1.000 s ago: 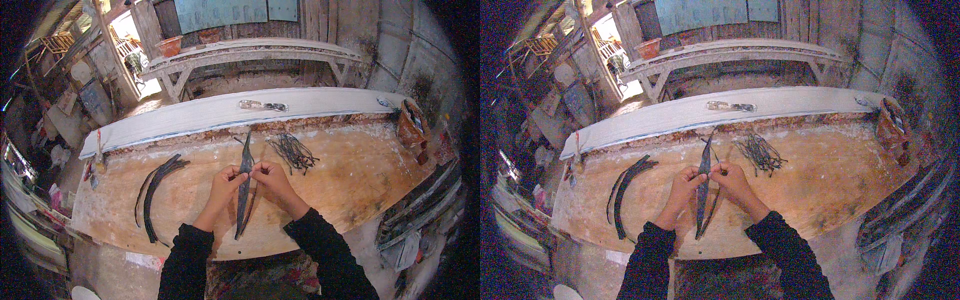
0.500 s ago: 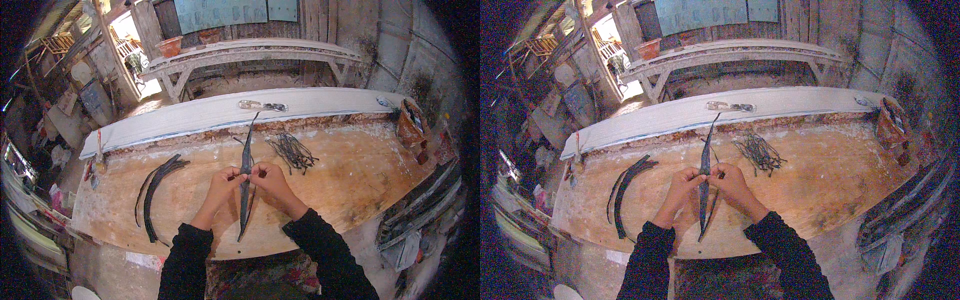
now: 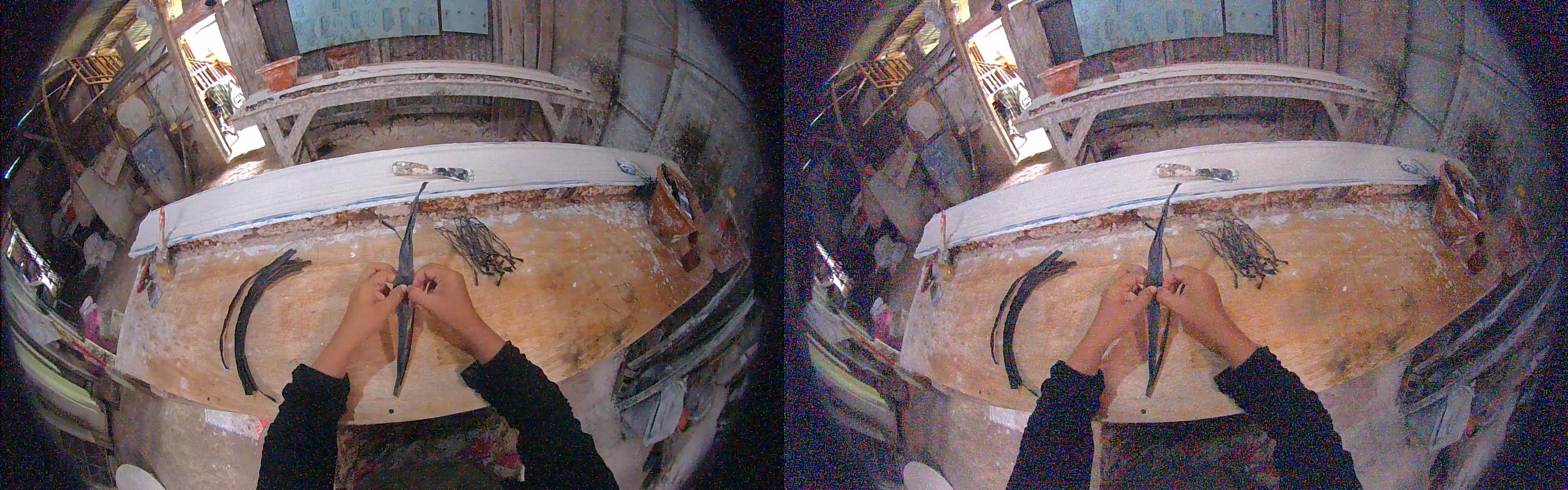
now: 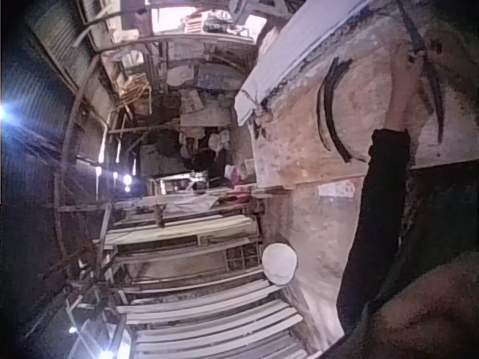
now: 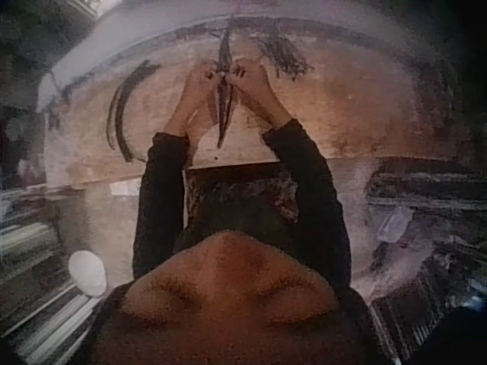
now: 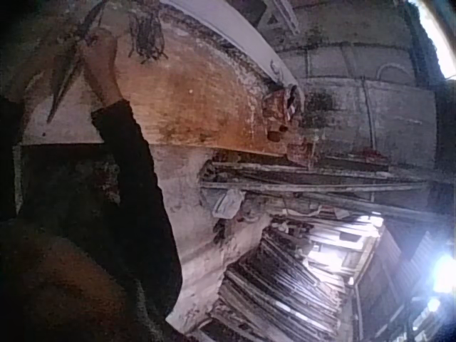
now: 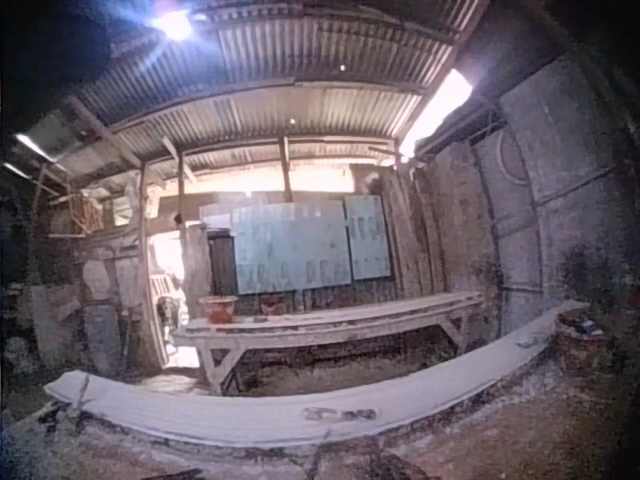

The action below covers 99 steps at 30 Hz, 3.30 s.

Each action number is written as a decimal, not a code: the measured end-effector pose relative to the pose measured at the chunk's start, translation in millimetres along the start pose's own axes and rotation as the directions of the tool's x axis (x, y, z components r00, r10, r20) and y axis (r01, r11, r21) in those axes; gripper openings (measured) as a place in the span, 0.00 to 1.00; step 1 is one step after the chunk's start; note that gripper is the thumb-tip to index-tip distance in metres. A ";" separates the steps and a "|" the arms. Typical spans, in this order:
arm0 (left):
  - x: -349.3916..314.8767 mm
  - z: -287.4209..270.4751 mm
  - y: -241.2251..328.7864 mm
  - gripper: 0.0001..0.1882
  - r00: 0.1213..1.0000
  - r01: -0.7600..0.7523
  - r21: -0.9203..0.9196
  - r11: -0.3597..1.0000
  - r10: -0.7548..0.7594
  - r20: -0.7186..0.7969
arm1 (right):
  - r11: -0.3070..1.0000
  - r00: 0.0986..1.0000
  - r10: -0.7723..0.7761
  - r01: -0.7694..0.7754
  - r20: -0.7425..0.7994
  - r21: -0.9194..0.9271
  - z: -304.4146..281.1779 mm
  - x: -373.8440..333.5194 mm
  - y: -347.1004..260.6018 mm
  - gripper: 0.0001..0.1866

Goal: The person separates black rubber strips from a bundle of cables on a wooden workbench. They pull apart the strips and place them into separate piles on the table.

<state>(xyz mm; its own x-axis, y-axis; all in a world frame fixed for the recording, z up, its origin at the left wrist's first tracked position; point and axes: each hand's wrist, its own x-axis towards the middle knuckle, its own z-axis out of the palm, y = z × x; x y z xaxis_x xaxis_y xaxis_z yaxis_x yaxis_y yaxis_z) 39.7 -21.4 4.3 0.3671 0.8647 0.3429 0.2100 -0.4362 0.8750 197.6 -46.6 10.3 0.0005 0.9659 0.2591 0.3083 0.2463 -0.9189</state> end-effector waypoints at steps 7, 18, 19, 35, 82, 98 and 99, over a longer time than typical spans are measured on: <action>1.8 2.6 5.5 0.06 0.996 0.085 0.015 0.996 -0.085 -0.008 | 0.999 0.999 -0.048 0.048 0.010 0.023 -4.9 2.1 1.3 0.07; 0.9 12.0 -15.1 0.07 1.000 0.014 -0.221 0.975 -0.008 0.027 | 0.996 0.996 -0.091 0.091 -0.023 -0.017 -0.4 2.0 7.5 0.09; -0.3 12.2 -11.1 0.07 0.999 0.041 -0.263 0.964 -0.039 0.014 | 0.998 0.998 -0.061 0.062 -0.021 0.027 0.7 2.0 6.9 0.09; -0.6 -2.6 5.6 0.07 0.903 0.425 -0.617 0.662 -0.359 0.237 | 0.908 0.968 0.134 -0.206 0.211 0.365 -6.4 0.5 -14.4 0.04; 1.6 -2.8 -11.5 0.07 0.908 0.374 -0.517 0.770 -0.417 0.036 | 0.917 0.978 0.150 -0.192 0.143 0.350 7.1 8.2 17.8 0.09; 2.8 -3.0 -14.3 0.06 0.944 0.324 -0.385 0.864 -0.320 0.077 | 0.952 0.991 0.104 -0.122 0.080 0.280 1.6 5.1 14.1 0.06; 2.2 -2.1 -12.7 0.06 0.950 0.305 -0.383 0.872 -0.304 0.065 | 0.964 0.995 0.082 -0.094 0.062 0.247 1.3 4.5 12.6 0.05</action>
<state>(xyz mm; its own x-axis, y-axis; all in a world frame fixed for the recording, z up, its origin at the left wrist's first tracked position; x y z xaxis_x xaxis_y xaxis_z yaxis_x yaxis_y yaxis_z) 35.9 -13.4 -5.3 0.3435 0.9384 0.0376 -0.0517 -0.0211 0.9984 200.3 -39.0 -0.5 -0.0335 0.9858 0.1643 0.0619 0.1661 -0.9842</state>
